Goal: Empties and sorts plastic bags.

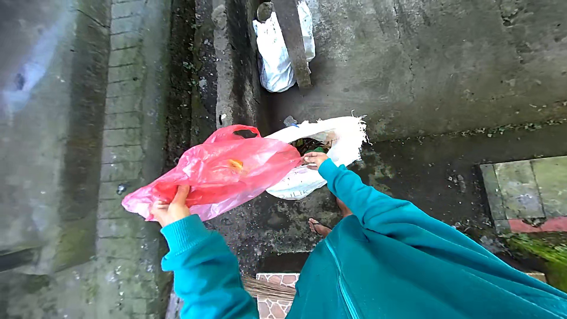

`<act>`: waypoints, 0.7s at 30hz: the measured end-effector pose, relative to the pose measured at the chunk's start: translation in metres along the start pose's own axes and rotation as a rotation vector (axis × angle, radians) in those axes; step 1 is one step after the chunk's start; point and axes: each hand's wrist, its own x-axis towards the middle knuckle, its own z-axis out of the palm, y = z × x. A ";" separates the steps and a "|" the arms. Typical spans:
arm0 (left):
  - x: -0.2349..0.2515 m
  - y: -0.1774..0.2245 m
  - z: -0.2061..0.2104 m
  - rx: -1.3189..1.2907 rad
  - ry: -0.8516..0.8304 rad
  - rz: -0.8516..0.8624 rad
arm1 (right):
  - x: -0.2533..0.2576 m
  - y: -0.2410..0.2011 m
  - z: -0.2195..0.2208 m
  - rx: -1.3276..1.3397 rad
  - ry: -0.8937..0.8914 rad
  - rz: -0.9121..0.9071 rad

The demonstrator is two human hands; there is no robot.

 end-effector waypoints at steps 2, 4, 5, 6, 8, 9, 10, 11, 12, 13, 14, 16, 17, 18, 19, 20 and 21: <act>-0.007 0.001 0.002 0.022 -0.040 -0.040 | -0.002 0.007 -0.003 -0.147 0.044 0.049; -0.007 0.004 0.005 0.047 -0.075 -0.053 | -0.010 -0.004 0.003 -0.342 0.071 -0.099; -0.009 0.004 0.006 0.046 -0.086 -0.055 | -0.016 -0.008 0.007 -0.395 0.098 -0.238; -0.012 0.004 0.006 0.025 -0.096 -0.054 | -0.018 -0.009 0.011 -0.410 0.131 -0.368; -0.016 0.005 0.006 -0.073 -0.116 -0.024 | -0.027 -0.016 0.015 -0.403 0.148 -0.394; -0.018 0.010 0.007 -0.120 -0.138 -0.001 | -0.024 -0.014 0.014 -0.392 0.164 -0.328; -0.021 0.015 0.011 -0.135 -0.144 0.013 | -0.017 -0.009 0.010 -0.370 0.178 -0.230; -0.025 0.017 0.015 -0.113 -0.151 0.003 | -0.017 -0.006 0.008 -0.327 0.160 -0.079; -0.028 0.014 0.019 -0.079 -0.159 -0.027 | -0.021 -0.004 0.008 -0.268 0.129 0.066; -0.028 0.006 0.023 -0.061 -0.172 -0.057 | -0.023 0.001 0.007 -0.213 0.100 0.173; -0.027 -0.001 0.025 -0.065 -0.182 -0.075 | -0.020 0.002 0.006 -0.148 0.068 0.221; -0.031 -0.002 0.024 -0.117 -0.210 -0.070 | -0.012 0.008 0.000 0.011 0.011 0.229; -0.036 0.004 0.022 -0.154 -0.242 -0.060 | -0.013 0.009 -0.005 0.020 -0.027 0.204; -0.042 0.013 0.020 -0.171 -0.287 -0.048 | -0.019 0.006 -0.009 -0.020 -0.061 0.171; -0.046 0.026 0.020 -0.139 -0.342 -0.029 | -0.020 0.009 -0.012 -0.053 -0.068 0.129; -0.050 0.036 0.024 -0.064 -0.404 -0.003 | -0.023 0.011 -0.018 -0.069 -0.060 0.087; -0.057 0.041 0.034 0.062 -0.473 0.052 | -0.031 0.012 -0.026 -0.090 -0.054 0.061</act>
